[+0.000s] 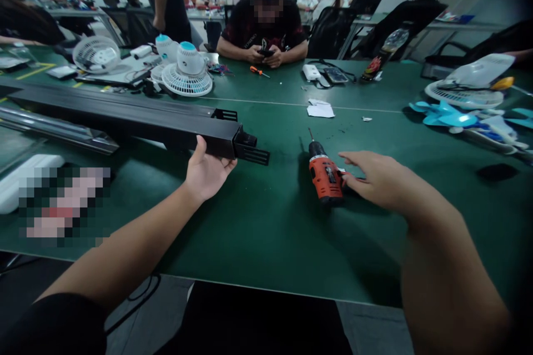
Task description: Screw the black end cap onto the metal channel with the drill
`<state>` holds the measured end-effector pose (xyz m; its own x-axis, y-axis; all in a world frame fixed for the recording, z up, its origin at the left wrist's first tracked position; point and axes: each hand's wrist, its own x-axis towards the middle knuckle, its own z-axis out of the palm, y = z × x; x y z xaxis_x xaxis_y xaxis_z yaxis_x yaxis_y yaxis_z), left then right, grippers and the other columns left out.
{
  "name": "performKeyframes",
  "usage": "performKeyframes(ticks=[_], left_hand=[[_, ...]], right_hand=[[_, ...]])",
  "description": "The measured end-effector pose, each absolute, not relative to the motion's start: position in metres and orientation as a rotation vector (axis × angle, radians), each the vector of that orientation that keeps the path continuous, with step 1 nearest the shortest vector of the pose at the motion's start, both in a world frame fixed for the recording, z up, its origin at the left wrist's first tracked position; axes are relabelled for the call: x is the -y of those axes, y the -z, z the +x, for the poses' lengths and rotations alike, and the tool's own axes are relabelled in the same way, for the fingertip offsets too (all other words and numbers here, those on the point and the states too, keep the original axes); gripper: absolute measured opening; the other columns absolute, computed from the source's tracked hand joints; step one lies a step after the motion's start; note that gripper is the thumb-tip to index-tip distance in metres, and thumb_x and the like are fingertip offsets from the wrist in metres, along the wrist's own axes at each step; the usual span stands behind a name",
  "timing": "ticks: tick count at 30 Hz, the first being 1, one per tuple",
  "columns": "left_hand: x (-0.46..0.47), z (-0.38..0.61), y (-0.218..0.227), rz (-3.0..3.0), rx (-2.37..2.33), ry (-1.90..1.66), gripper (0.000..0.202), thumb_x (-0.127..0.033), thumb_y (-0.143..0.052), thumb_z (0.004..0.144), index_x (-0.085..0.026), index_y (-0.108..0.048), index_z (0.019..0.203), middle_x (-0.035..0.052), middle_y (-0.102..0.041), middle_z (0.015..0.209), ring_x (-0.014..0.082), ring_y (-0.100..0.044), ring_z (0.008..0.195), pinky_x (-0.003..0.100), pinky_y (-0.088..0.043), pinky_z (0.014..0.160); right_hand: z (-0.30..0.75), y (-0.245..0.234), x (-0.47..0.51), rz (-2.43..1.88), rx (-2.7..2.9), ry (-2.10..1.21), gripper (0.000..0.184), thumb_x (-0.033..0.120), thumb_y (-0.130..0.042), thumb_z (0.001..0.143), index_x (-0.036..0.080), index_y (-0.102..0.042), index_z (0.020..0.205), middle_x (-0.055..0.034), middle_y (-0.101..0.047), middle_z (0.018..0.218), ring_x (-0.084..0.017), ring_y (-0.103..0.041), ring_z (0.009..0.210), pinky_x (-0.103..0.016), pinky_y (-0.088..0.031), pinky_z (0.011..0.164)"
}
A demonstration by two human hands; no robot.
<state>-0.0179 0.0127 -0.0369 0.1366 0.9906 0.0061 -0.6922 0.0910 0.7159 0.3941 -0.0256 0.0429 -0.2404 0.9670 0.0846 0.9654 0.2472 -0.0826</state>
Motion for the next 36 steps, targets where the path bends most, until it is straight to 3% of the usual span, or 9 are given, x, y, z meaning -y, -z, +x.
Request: performKeyframes(ticks=[3, 7, 12, 19, 24, 29, 33, 36], left_hand=[[-0.013, -0.018, 0.039, 0.658, -0.551, -1.36, 0.072, -0.087, -0.077, 0.101, -0.028, -0.079, 0.141, 0.0114, -0.089, 0.123, 0.0322, -0.082, 0.117, 0.044, -0.061, 0.103], [-0.014, -0.019, 0.04, 0.664, -0.518, -1.331, 0.072, -0.087, -0.074, 0.104, -0.029, -0.078, 0.146, 0.01, -0.09, 0.122, 0.0321, -0.083, 0.118, 0.045, -0.062, 0.105], [-0.014, -0.016, 0.038, 0.624, -0.544, -1.347, 0.065, -0.084, -0.067, 0.109, -0.029, -0.081, 0.139, 0.0082, -0.09, 0.117, 0.0297, -0.082, 0.102, 0.044, -0.064, 0.093], [-0.015, -0.014, 0.041, 0.627, -0.55, -1.355, 0.066, -0.086, -0.069, 0.106, -0.03, -0.083, 0.136, 0.0082, -0.089, 0.117, 0.0322, -0.083, 0.107, 0.046, -0.065, 0.093], [-0.016, -0.016, 0.045, 0.648, -0.544, -1.351, 0.069, -0.09, -0.068, 0.105, -0.03, -0.084, 0.135, 0.007, -0.089, 0.115, 0.0298, -0.082, 0.104, 0.044, -0.065, 0.094], [-0.017, -0.016, 0.045, 0.658, -0.567, -1.34, 0.072, -0.091, -0.069, 0.103, -0.031, -0.082, 0.142, 0.0079, -0.089, 0.117, 0.0334, -0.082, 0.114, 0.046, -0.063, 0.097], [-0.017, -0.016, 0.044, 0.664, -0.573, -1.336, 0.075, -0.092, -0.069, 0.102, -0.032, -0.08, 0.146, 0.0087, -0.089, 0.122, 0.0374, -0.081, 0.122, 0.05, -0.062, 0.102], [-0.017, -0.017, 0.044, 0.657, -0.567, -1.335, 0.073, -0.091, -0.065, 0.105, -0.032, -0.079, 0.146, 0.0082, -0.089, 0.121, 0.0356, -0.082, 0.118, 0.049, -0.062, 0.101]], right_hand=[[0.351, -0.068, 0.034, -1.709, 2.385, -0.08, 0.051, 0.042, -0.063, 0.108, 0.015, -0.084, 0.145, -0.0233, -0.089, 0.141, -0.044, -0.084, 0.128, -0.058, -0.068, 0.109], [0.288, -0.09, 0.031, -1.444, 2.334, -0.349, 0.043, 0.049, -0.072, 0.107, 0.021, -0.085, 0.137, -0.0151, -0.092, 0.121, -0.035, -0.088, 0.103, -0.049, -0.071, 0.095], [0.235, -0.082, 0.01, -1.315, 2.288, -0.346, 0.033, 0.04, -0.082, 0.103, 0.019, -0.081, 0.128, -0.0167, -0.09, 0.126, -0.037, -0.084, 0.113, -0.049, -0.065, 0.101], [0.211, -0.065, 0.004, -1.328, 2.229, -0.217, 0.003, 0.022, -0.073, 0.108, 0.022, -0.075, 0.11, -0.0121, -0.084, 0.111, -0.031, -0.077, 0.101, -0.04, -0.054, 0.088], [0.21, -0.062, 0.009, -1.28, 2.216, -0.206, 0.012, 0.017, -0.068, 0.108, 0.023, -0.075, 0.1, -0.0108, -0.079, 0.107, -0.029, -0.073, 0.097, -0.04, -0.053, 0.085], [0.213, -0.055, 0.01, -1.241, 2.16, -0.218, 0.012, 0.019, -0.069, 0.107, 0.023, -0.078, 0.099, -0.0145, -0.078, 0.127, -0.028, -0.073, 0.098, -0.044, -0.058, 0.09], [0.218, -0.051, 0.011, -1.213, 2.181, -0.244, 0.015, 0.019, -0.069, 0.108, 0.025, -0.077, 0.096, -0.013, -0.082, 0.123, -0.031, -0.076, 0.106, -0.046, -0.061, 0.095], [0.222, -0.055, 0.012, -1.211, 2.177, -0.24, 0.016, 0.018, -0.069, 0.108, 0.025, -0.076, 0.095, -0.0126, -0.085, 0.121, -0.033, -0.078, 0.112, -0.047, -0.062, 0.099]])
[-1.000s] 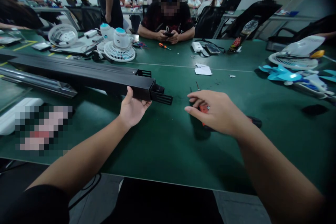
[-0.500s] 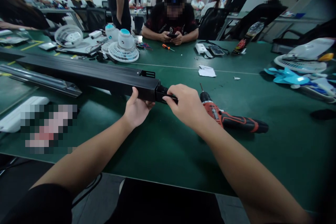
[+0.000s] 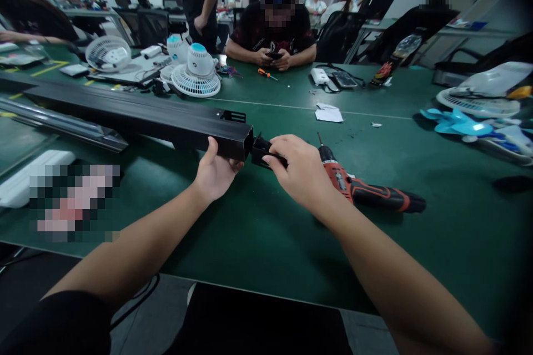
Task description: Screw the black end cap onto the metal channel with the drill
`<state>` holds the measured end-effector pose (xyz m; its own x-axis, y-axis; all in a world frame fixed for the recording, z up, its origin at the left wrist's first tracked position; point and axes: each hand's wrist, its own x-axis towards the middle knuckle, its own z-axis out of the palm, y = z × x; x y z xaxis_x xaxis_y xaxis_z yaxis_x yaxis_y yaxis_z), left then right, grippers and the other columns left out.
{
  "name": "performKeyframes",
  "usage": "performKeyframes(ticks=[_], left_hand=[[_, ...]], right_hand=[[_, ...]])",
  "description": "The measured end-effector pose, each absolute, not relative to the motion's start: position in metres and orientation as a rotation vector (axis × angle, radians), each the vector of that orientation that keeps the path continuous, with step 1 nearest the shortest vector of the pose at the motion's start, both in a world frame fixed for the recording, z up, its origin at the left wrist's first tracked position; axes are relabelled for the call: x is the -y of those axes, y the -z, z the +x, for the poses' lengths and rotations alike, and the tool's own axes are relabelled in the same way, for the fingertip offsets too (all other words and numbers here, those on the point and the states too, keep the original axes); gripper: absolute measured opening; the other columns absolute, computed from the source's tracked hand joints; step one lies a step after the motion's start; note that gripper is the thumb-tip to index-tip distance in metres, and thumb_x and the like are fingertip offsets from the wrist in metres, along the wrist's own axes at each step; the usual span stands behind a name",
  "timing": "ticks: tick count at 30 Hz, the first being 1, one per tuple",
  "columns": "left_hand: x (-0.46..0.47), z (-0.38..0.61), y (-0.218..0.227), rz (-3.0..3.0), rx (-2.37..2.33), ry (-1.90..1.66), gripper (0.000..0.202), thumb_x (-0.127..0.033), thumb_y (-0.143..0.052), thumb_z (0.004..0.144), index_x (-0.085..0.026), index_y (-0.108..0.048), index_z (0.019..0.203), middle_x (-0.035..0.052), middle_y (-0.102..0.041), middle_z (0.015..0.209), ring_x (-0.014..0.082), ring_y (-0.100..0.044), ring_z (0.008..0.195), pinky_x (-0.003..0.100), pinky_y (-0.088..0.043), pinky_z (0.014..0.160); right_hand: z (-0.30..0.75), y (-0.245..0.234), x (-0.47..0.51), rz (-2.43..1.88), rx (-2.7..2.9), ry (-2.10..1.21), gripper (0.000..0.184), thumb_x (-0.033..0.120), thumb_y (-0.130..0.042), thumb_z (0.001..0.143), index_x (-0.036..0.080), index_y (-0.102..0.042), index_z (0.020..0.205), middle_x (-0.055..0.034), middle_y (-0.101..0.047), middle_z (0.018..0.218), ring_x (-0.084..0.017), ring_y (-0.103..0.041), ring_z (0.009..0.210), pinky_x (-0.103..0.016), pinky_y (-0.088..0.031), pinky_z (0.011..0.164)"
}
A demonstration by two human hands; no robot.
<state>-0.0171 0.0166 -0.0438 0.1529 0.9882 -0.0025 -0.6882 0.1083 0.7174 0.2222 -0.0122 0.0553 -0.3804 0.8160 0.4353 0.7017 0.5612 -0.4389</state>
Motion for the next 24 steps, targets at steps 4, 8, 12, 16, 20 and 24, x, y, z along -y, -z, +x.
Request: performKeyframes(ticks=[4, 8, 12, 16, 20, 24], left_hand=[[-0.016, -0.018, 0.043, 0.644, -0.563, -1.346, 0.07, -0.087, -0.066, 0.107, -0.03, -0.079, 0.145, 0.0086, -0.088, 0.118, 0.0334, -0.081, 0.111, 0.047, -0.062, 0.096], [-0.015, -0.017, 0.043, 0.632, -0.564, -1.378, 0.061, -0.08, -0.074, 0.107, -0.03, -0.079, 0.141, 0.009, -0.087, 0.12, 0.0336, -0.081, 0.112, 0.044, -0.061, 0.09], [-0.013, -0.013, 0.042, 0.622, -0.572, -1.39, 0.057, -0.074, -0.08, 0.104, -0.03, -0.078, 0.141, 0.009, -0.087, 0.126, 0.0361, -0.081, 0.123, 0.043, -0.058, 0.09], [-0.009, -0.005, 0.033, 0.607, -0.61, -1.426, 0.049, -0.066, -0.089, 0.098, -0.029, -0.08, 0.13, 0.0078, -0.086, 0.119, 0.0325, -0.08, 0.116, 0.04, -0.056, 0.088], [-0.001, 0.001, 0.02, 0.561, -0.792, -1.482, 0.029, -0.033, -0.094, 0.074, -0.023, -0.072, 0.091, 0.0023, -0.076, 0.094, 0.019, -0.07, 0.088, 0.031, -0.053, 0.076], [0.004, 0.0, 0.017, 0.605, -1.096, -1.471, 0.03, -0.011, -0.082, 0.06, -0.022, -0.06, 0.077, 0.0001, -0.063, 0.084, 0.0132, -0.061, 0.076, 0.027, -0.036, 0.06]], right_hand=[[0.229, -0.068, 0.015, -1.227, 2.151, -0.236, 0.016, 0.017, -0.07, 0.106, 0.025, -0.074, 0.093, -0.0114, -0.087, 0.119, -0.033, -0.08, 0.113, -0.048, -0.061, 0.102], [0.237, -0.077, 0.016, -1.268, 2.088, -0.249, 0.016, 0.019, -0.071, 0.104, 0.026, -0.072, 0.089, -0.0093, -0.088, 0.109, -0.033, -0.081, 0.107, -0.046, -0.061, 0.098], [0.241, -0.076, 0.019, -1.275, 1.992, -0.376, 0.013, 0.024, -0.071, 0.103, 0.026, -0.071, 0.09, -0.0092, -0.09, 0.111, -0.032, -0.082, 0.107, -0.047, -0.063, 0.095], [0.247, -0.066, 0.025, -1.263, 1.907, -0.573, 0.011, 0.028, -0.072, 0.1, 0.025, -0.071, 0.09, -0.0112, -0.092, 0.119, -0.033, -0.084, 0.108, -0.048, -0.066, 0.094], [0.256, -0.054, 0.034, -1.285, 1.826, -0.629, 0.012, 0.034, -0.073, 0.099, 0.025, -0.073, 0.09, -0.0133, -0.092, 0.119, -0.036, -0.086, 0.11, -0.05, -0.067, 0.09], [0.261, -0.041, 0.043, -1.261, 1.779, -0.641, 0.015, 0.036, -0.073, 0.099, 0.026, -0.073, 0.088, -0.0146, -0.093, 0.12, -0.038, -0.087, 0.114, -0.055, -0.068, 0.096]])
